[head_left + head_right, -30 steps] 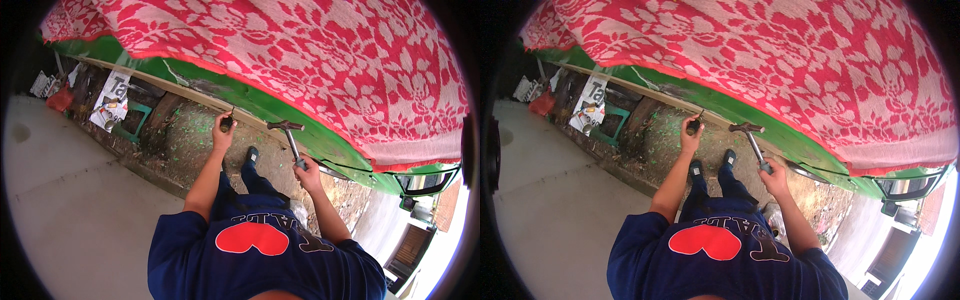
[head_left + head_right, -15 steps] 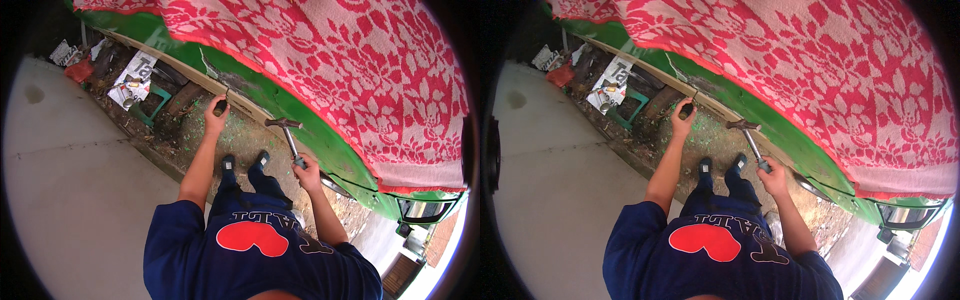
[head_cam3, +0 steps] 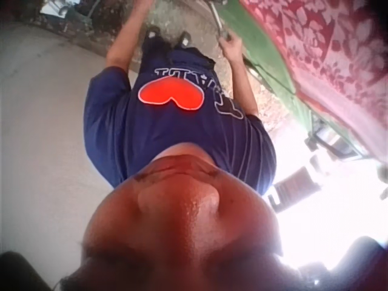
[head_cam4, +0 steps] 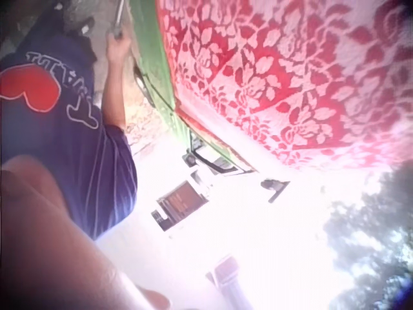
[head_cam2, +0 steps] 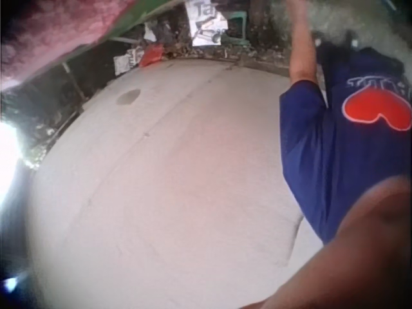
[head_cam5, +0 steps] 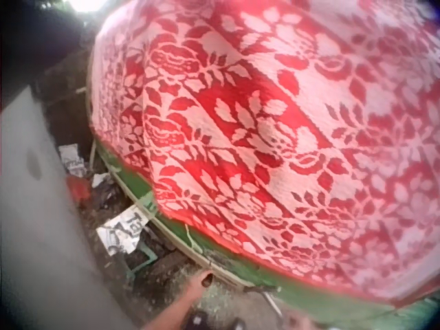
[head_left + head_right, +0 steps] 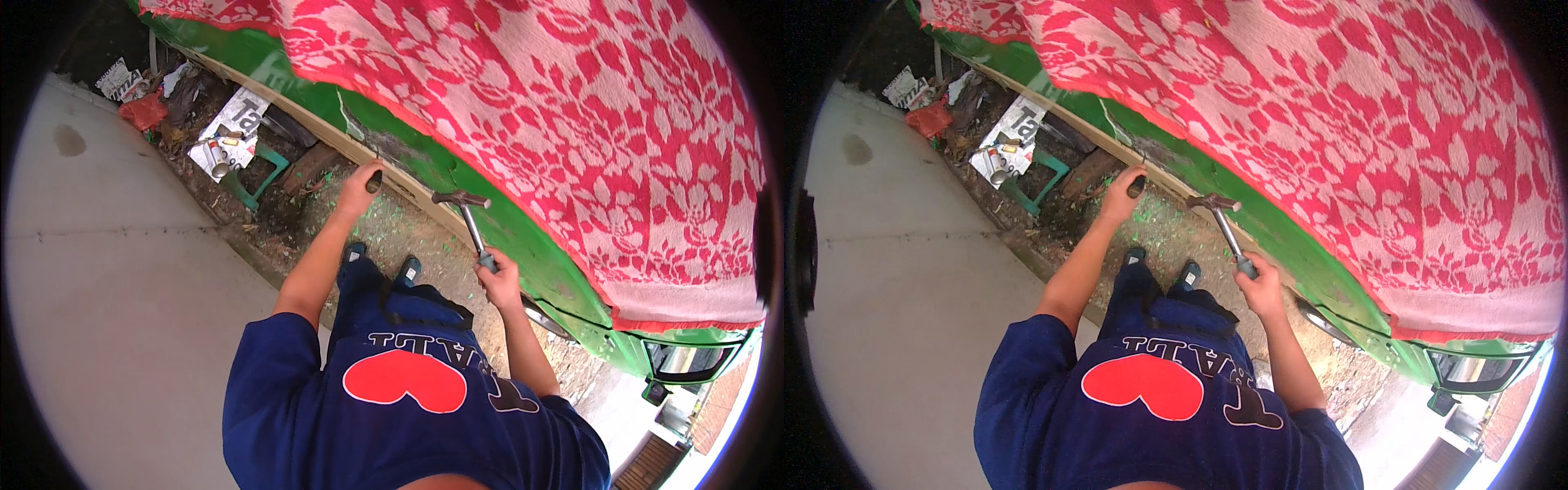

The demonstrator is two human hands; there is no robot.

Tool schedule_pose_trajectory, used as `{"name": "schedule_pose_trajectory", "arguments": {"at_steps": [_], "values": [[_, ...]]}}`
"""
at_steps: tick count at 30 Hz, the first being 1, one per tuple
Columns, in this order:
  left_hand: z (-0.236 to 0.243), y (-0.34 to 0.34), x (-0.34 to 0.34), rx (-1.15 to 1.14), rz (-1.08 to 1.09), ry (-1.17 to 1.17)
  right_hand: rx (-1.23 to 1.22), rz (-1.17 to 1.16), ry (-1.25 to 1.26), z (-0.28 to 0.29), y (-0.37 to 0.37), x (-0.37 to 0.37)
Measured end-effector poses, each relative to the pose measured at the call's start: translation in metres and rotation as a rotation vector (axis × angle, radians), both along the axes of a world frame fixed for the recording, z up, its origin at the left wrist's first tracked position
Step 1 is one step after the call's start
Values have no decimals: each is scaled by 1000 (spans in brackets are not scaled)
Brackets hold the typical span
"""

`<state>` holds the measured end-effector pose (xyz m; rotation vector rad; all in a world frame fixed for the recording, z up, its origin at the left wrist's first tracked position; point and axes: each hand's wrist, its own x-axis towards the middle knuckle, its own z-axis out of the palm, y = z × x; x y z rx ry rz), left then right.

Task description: The person uses a spray can and a metal scraper to treat a damaged area on the green car hood. They then use a hammer and a small metal tool to tap and smooth the same area repeatedly.

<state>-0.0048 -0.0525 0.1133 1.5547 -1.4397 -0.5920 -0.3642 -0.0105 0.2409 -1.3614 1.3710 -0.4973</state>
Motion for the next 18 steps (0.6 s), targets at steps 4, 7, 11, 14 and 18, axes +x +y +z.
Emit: {"name": "schedule_pose_trajectory", "arguments": {"at_steps": [4, 7, 11, 14, 18], "values": [[-2, -2, 5, 75, -59, -115, 44, -94, -10, 5, 5, 28], [-2, -7, 11, 85, -180, -261, 67, -149, -19, 7, 15, 49], [-2, -19, 18, -48, -295, -320, 7, -201, -29, -10, 31, 65], [5, -29, 20, -31, -370, -345, -15, -260, -46, -20, 44, 77], [3, -42, 23, 63, -448, -396, -35, -280, -3, -53, 51, 95]]}}
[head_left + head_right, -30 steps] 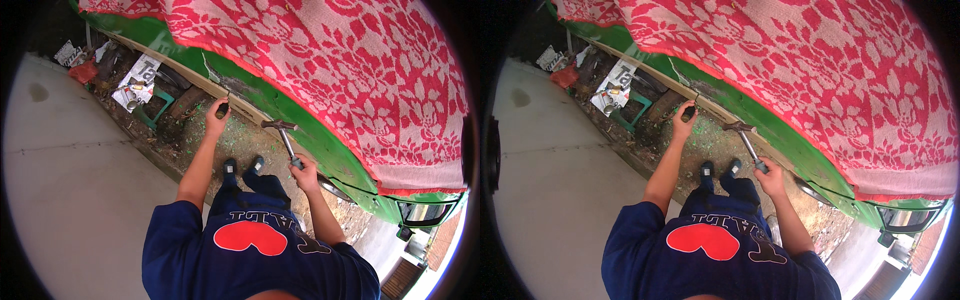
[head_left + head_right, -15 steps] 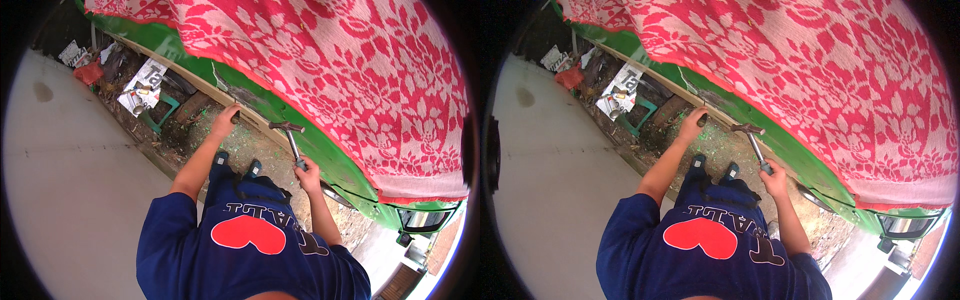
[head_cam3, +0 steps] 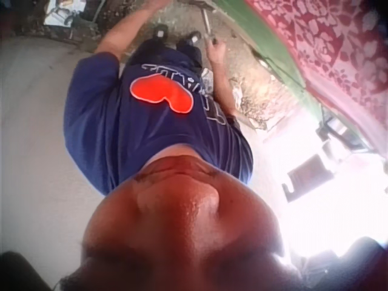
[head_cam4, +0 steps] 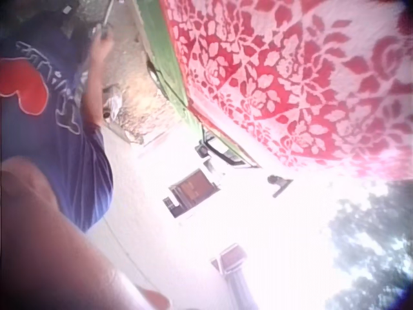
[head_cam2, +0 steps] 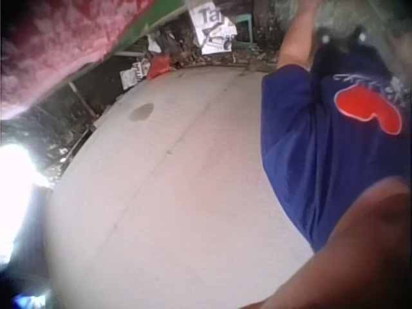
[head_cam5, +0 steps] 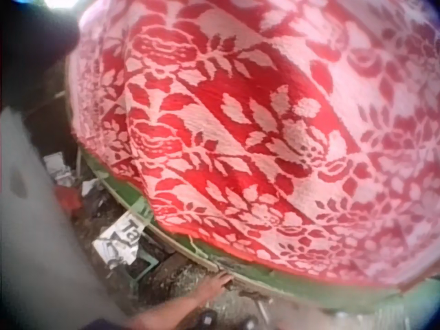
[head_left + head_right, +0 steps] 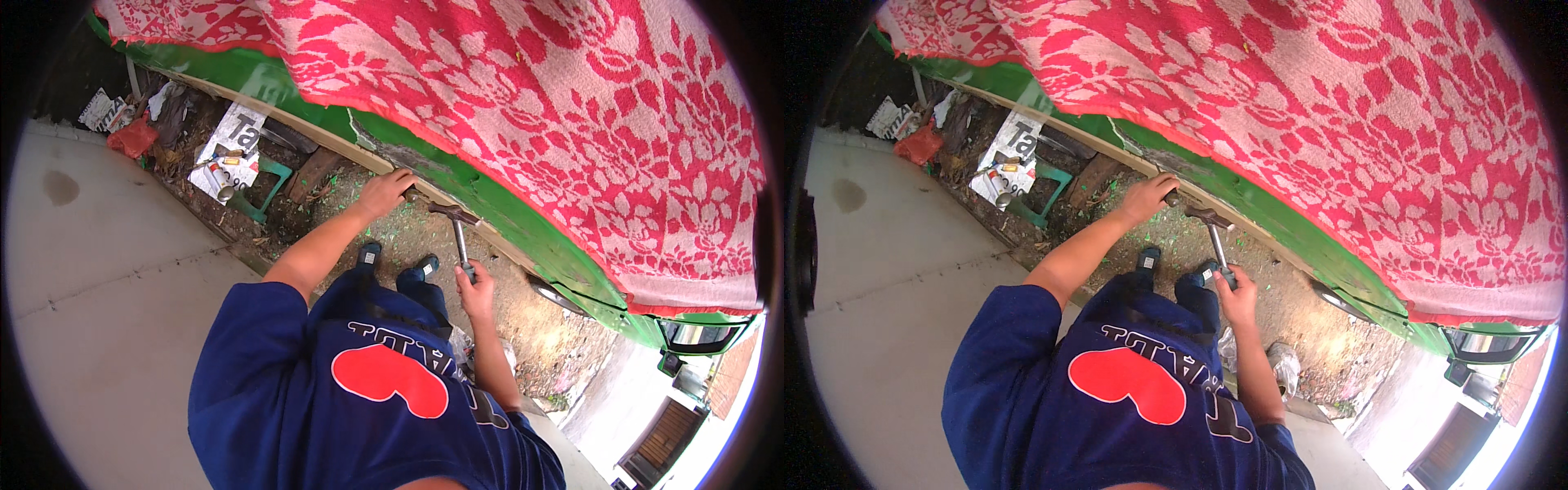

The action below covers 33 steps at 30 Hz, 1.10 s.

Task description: The person uses a spray can and a metal scraper to treat a damaged area on the green car hood. They then use a hammer and a small metal tool to tap and smooth the same area repeatedly.

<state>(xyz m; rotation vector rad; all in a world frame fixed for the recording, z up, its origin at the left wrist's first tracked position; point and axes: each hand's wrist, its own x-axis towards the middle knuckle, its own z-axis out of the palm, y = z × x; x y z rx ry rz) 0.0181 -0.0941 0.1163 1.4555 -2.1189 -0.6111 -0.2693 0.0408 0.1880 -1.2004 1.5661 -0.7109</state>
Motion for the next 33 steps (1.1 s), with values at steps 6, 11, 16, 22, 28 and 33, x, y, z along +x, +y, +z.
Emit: {"name": "schedule_pose_trajectory", "arguments": {"at_steps": [6, 11, 16, 22, 28, 33], "values": [[1, -12, 4, 23, -54, -49, -319, 9, 203, -38, 6, 33], [2, -15, 7, 27, -73, -50, -401, -14, 222, -51, 1, 46], [3, -15, 3, 54, -63, -82, -333, 6, 343, -71, -8, 50], [-10, -15, 2, 26, -56, -31, -357, -2, 275, -68, -4, 54], [-10, -13, 3, 37, -53, -78, -300, -122, 122, -64, 4, 40], [-7, -12, 5, -45, -128, -161, -236, -170, 61, -50, 3, 35]]}}
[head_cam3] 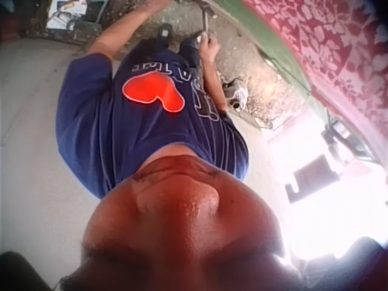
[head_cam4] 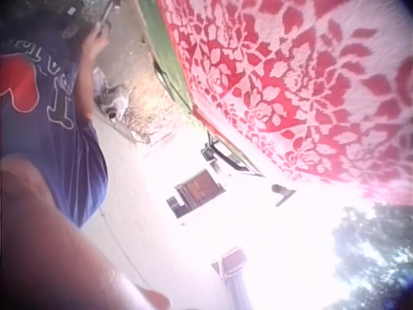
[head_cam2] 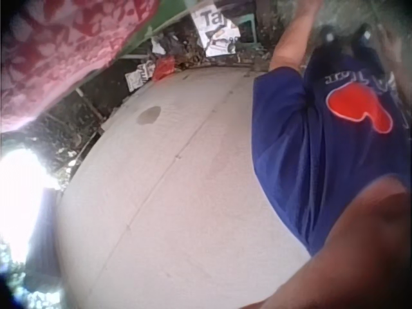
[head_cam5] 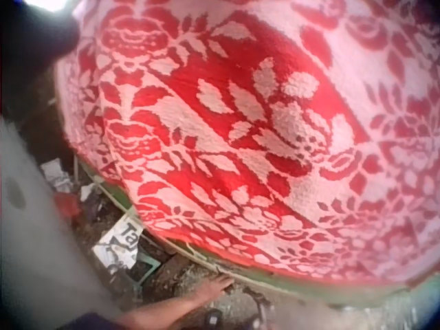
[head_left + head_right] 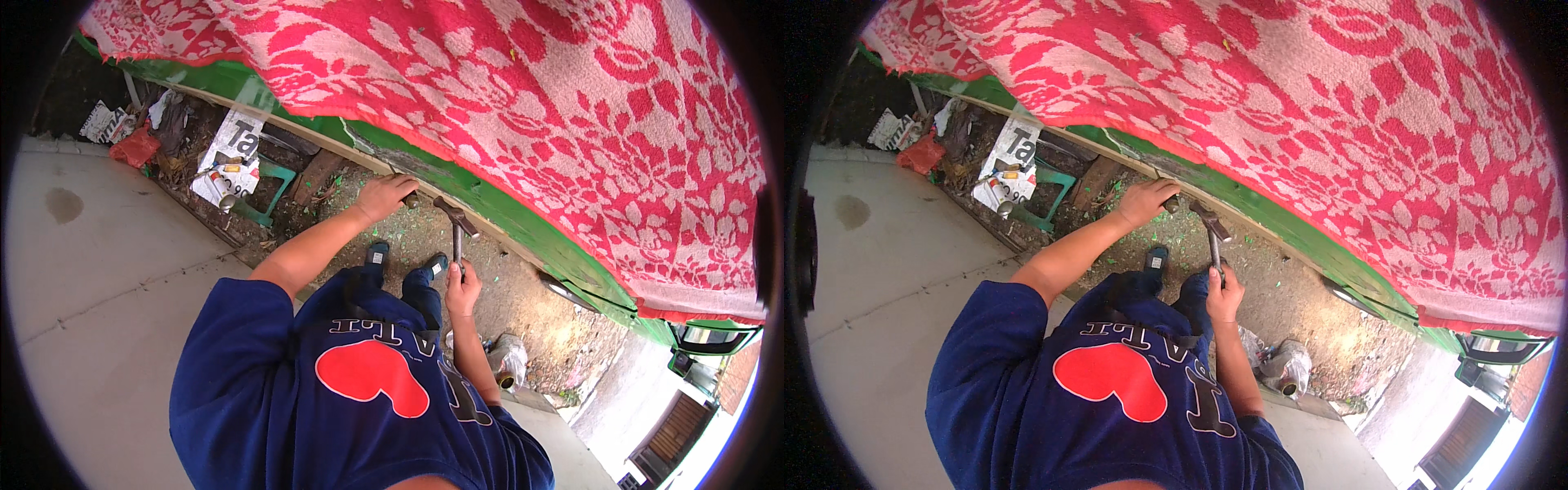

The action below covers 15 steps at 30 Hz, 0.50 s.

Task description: The person uses a spray can and a metal scraper to treat a damaged area on the green car hood. They then use a hammer and a small metal tool to tap and smooth the same area repeatedly.

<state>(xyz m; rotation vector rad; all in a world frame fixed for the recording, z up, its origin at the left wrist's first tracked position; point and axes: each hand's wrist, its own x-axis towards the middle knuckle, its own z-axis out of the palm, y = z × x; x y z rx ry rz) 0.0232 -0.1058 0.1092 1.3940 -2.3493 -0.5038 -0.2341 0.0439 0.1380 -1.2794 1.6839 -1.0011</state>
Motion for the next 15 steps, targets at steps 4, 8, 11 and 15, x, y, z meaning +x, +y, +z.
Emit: {"name": "schedule_pose_trajectory", "arguments": {"at_steps": [4, 8, 11, 15], "values": [[8, -3, 1, -175, -87, -94, 13, -5, -26, -14, 5, -4], [-4, -9, 5, -175, -145, 25, 19, 28, 27, -12, 7, -2], [-15, -16, 5, 9, -155, 105, -24, 8, 13, -3, 10, 9], [-17, -23, 0, 117, -124, 126, -79, 96, 226, -12, -4, 29]]}}
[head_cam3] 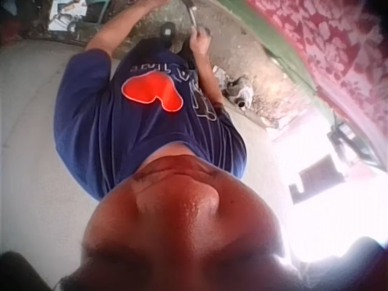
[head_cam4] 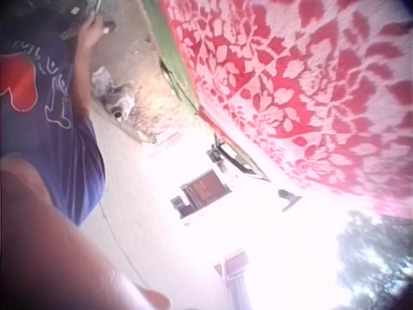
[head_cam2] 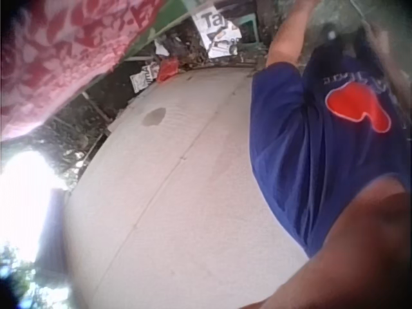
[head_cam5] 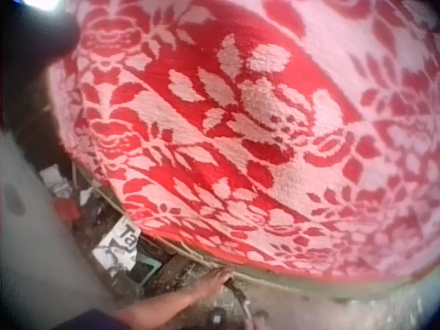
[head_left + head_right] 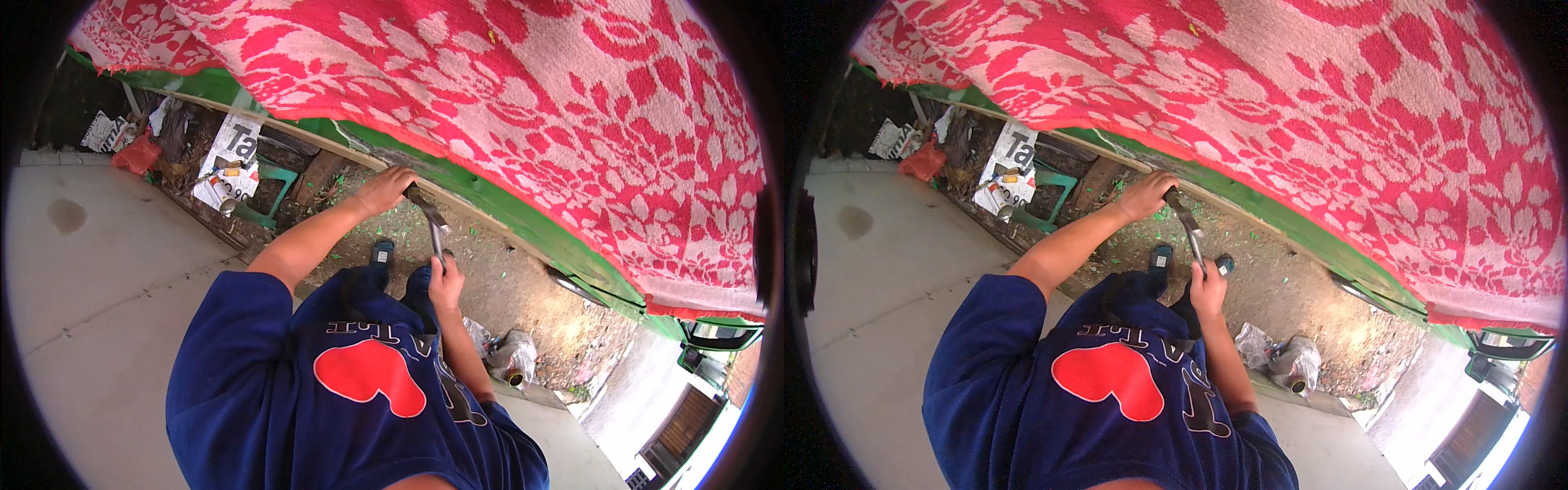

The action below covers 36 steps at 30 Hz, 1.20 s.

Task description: The person uses a spray can and a metal scraper to treat a damaged area on the green car hood. They then use a hammer and a small metal tool to tap and smooth the same area repeatedly.

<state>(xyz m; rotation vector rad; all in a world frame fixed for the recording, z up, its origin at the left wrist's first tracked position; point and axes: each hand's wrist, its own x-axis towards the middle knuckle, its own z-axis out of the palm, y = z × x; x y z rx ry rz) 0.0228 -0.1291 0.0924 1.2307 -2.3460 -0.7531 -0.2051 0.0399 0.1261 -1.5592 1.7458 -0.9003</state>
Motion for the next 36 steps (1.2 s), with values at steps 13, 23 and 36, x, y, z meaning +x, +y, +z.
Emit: {"name": "schedule_pose_trajectory", "arguments": {"at_steps": [13, 23, 36], "values": [[8, 8, -1, -70, -88, 58, 28, -99, -279, -6, 15, -21], [8, 3, -18, 4, -107, -8, 131, -95, -247, 13, 29, -63], [-3, 6, -7, -116, 55, 231, 159, 67, -90, 45, 5, -51]]}}
